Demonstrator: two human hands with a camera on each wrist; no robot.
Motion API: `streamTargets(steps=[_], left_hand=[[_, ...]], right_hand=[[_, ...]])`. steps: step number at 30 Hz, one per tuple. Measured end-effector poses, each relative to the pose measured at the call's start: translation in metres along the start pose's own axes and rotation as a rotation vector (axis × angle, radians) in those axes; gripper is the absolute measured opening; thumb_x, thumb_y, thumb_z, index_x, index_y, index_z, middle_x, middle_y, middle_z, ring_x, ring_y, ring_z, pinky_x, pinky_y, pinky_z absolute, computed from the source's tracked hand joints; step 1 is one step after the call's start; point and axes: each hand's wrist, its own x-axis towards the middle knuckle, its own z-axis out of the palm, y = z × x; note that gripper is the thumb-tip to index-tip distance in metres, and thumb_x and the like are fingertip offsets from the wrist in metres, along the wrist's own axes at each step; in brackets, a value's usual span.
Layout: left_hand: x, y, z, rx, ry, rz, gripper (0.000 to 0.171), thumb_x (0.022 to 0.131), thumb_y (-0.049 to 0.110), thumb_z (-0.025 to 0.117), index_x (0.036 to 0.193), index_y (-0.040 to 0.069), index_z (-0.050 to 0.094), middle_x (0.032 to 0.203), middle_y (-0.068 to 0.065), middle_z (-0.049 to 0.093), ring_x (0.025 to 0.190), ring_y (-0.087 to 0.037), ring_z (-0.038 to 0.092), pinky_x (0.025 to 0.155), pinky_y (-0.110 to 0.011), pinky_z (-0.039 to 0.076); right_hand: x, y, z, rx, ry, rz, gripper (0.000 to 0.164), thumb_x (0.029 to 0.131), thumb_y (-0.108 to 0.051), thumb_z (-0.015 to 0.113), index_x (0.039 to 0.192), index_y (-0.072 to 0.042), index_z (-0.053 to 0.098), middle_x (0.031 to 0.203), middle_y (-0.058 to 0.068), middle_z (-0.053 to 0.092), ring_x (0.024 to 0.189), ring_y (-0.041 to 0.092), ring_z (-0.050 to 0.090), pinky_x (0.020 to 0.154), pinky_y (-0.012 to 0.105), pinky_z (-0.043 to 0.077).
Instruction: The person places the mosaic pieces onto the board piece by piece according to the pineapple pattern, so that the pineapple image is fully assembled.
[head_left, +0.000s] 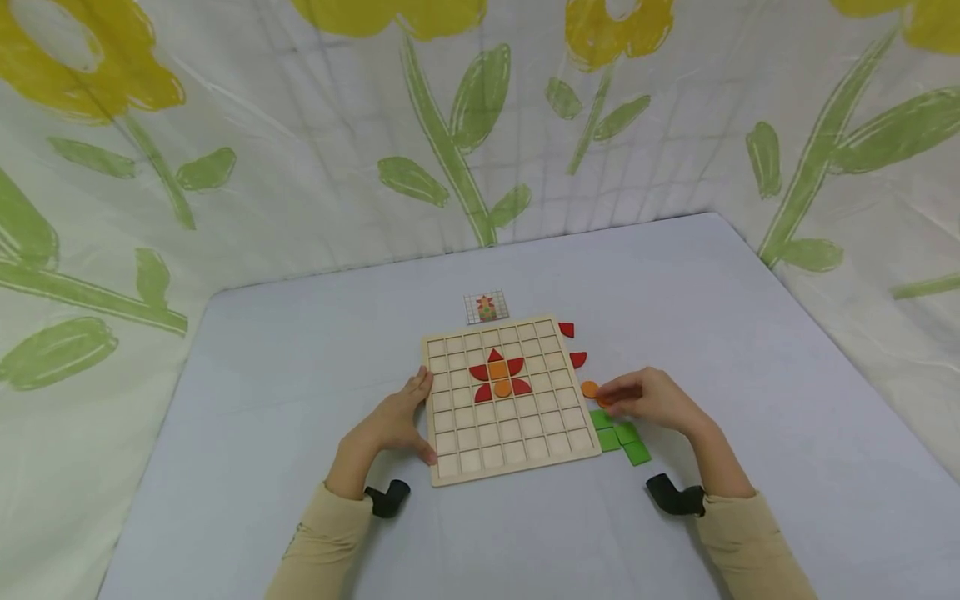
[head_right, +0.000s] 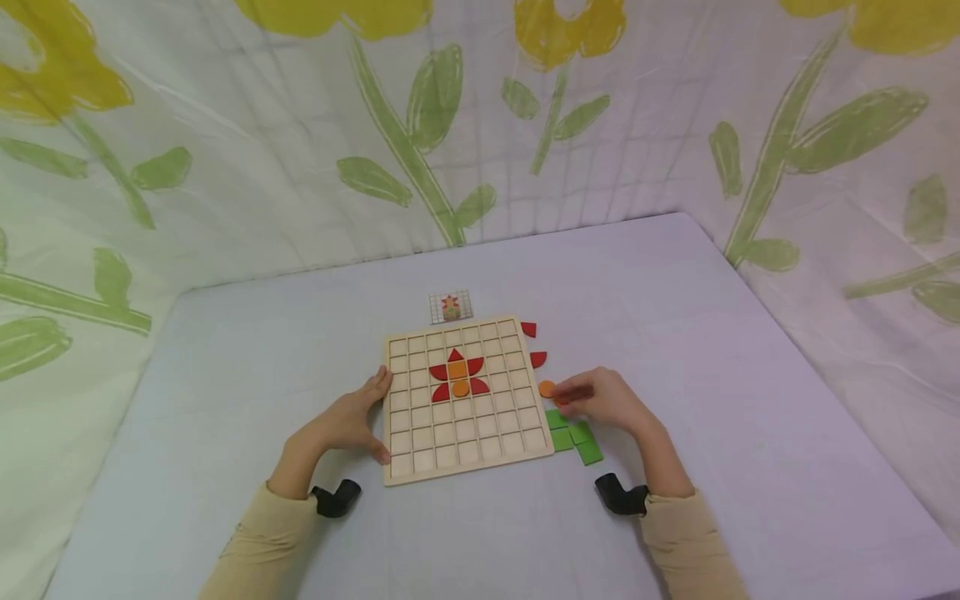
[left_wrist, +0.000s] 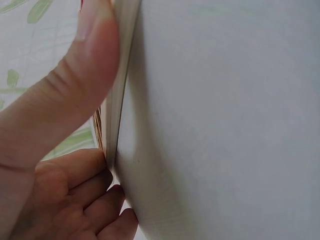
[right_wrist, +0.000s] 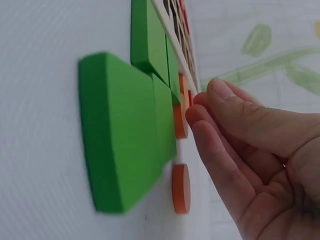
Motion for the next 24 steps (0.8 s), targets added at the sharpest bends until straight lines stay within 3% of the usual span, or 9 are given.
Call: streamTargets(steps=[8,12,17,24], left_hand=[[-0.001,0.000,-0.001,0.003,-0.001,-0.001,0.127,0.056,0.021,0.094,0.151,-0.007,0.015,0.159,-0.020,0.008,0.145,-0.040,0.013,0.114,-0.054,0.020],[0.000,0.001,-0.001,0.001,-0.002,0.002,0.127,0.056,0.021,0.094,0.151,-0.007,0.015,0.159,-0.020,0.008,0.145,-0.040,0.013,0.114,-0.054,0.019],[0.000,0.000,0.000,0.000,-0.002,0.004,0.127,0.056,0.021,0.095,0.151,-0.007,0.015,0.159,-0.020,0.007,0.145,-0.040,0.012,0.115,-0.053,0.019],[-0.001,0.000,-0.001,-0.002,-0.001,0.016,0.127,0.056,0.020,0.095,0.151,-0.008,0.015,0.159,-0.022,0.008,0.145,-0.041,0.013,0.115,-0.053,0.020]], right_hand=[[-0.009,0.010,-0.014,-0.045,0.102,0.051,0.033,0.081,-0.008,0.077,0.112,0.003,0.071,0.106,0.014,0.071,0.093,0.024,0.067,0.076,0.026,0.053],[-0.011,0.016,-0.016,-0.058,0.119,0.057,0.037,0.079,-0.009,0.080,0.112,0.004,0.070,0.109,0.017,0.070,0.098,0.029,0.067,0.081,0.033,0.054],[-0.011,0.021,-0.015,-0.030,0.094,0.048,0.039,0.074,0.001,0.080,0.111,0.007,0.069,0.111,0.021,0.069,0.102,0.034,0.066,0.085,0.039,0.055],[-0.008,0.021,-0.009,-0.093,0.135,0.001,0.030,0.074,0.004,0.079,0.104,0.006,0.072,0.103,0.017,0.071,0.099,0.034,0.066,0.085,0.043,0.055]])
